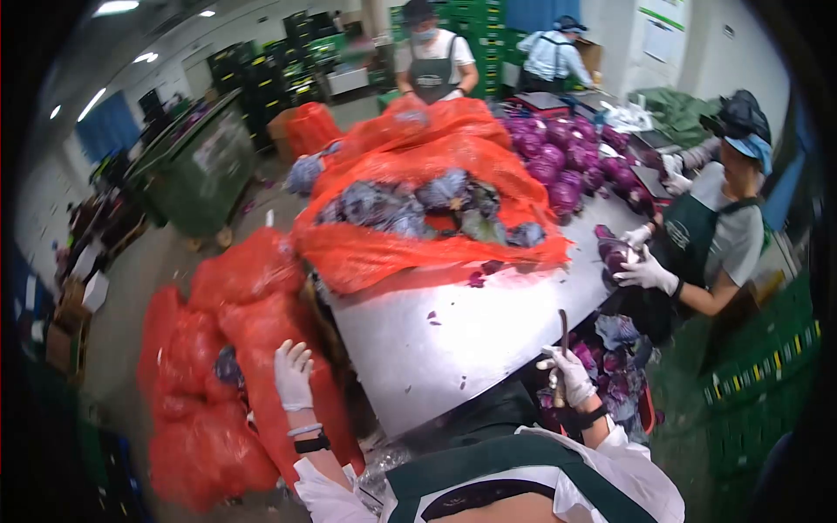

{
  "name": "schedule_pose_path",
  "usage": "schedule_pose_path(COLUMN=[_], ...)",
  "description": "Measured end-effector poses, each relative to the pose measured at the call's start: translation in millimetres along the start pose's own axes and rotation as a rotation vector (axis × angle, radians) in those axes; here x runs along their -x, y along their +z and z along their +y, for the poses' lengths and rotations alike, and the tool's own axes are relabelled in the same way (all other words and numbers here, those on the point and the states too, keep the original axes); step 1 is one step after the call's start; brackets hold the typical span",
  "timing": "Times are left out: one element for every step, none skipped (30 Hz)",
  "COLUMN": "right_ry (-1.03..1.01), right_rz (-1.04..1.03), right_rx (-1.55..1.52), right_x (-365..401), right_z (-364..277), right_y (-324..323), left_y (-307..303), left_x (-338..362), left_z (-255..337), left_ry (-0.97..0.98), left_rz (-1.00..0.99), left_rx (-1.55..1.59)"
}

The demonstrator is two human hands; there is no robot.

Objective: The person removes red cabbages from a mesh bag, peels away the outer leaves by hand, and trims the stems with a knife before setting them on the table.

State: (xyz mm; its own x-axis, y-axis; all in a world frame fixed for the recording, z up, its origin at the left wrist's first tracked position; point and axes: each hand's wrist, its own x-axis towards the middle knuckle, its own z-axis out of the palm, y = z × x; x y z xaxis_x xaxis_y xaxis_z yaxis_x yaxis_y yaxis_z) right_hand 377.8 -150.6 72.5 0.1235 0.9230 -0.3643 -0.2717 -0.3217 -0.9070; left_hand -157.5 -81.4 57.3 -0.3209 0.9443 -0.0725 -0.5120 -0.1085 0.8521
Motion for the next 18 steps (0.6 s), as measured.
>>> schedule_pose_path(right_ry=[-0.028, -0.052, -0.052, -0.044, -0.016, 0.017, -0.029, -0.028, -0.051, -0.067, -0.081, -0.077, -0.069, -0.080, -0.096, -0.161, -0.167, -0.141], right_rz=[0.064, 0.133, 0.192, 0.217, 0.263, 0.306, 0.279, 0.253, 0.224, 0.190, 0.136, 0.131, 0.128, 0.115, 0.112, 0.085, 0.058, 0.031], right_rx=[0.013, 0.025, 0.028, -0.030, -0.014, 0.005, 0.029, 0.053, 0.087, 0.118, 0.138, 0.189, 0.239, 0.230, 0.241, 0.211, 0.193, 0.190], right_x=[6, 13, 20, 28, 30, 28, 20, 10, -5, -23, -44, -67, -90, -115, -136, -155, -172, -186], right_z=[1, 3, 1, -1, -3, -8, -7, -12, -20, -26, -34, -46, -59, -66, -81, -93, -104, -111], right_y=[-11, -19, -19, -19, -16, -10, -8, -5, 0, 5, 9, 16, 24, 27, 38, 46, 53, 59], left_y=[35, 56, 81, 108, 137, 160, 178, 191, 209, 224, 241, 260, 276, 286, 293, 296, 291, 276], left_x=[-13, -31, -46, -54, -64, -74, -89, -101, -117, -135, -152, -169, -182, -197, -206, -212, -216, -216], left_z=[-8, -19, -28, -37, -49, -60, -82, -100, -111, -123, -130, -140, -150, -160, -162, -161, -165, -174], left_ry=[-0.007, -0.036, -0.066, -0.079, -0.050, -0.019, 0.130, 0.186, 0.271, 0.355, 0.342, 0.549, 0.765, 0.828, 0.701, 0.557, 0.497, 0.459], left_rz=[-0.015, -0.098, -0.137, -0.177, -0.229, -0.274, -0.332, -0.405, -0.476, -0.544, -0.554, -0.621, -0.689, -0.743, -0.828, -0.898, -0.923, -0.908], left_rx=[-0.097, -0.175, -0.281, -0.380, -0.454, -0.525, -0.569, -0.613, -0.775, -0.942, -0.938, -1.137, -1.327, -1.561, -1.707, -1.854, -1.982, -2.003])
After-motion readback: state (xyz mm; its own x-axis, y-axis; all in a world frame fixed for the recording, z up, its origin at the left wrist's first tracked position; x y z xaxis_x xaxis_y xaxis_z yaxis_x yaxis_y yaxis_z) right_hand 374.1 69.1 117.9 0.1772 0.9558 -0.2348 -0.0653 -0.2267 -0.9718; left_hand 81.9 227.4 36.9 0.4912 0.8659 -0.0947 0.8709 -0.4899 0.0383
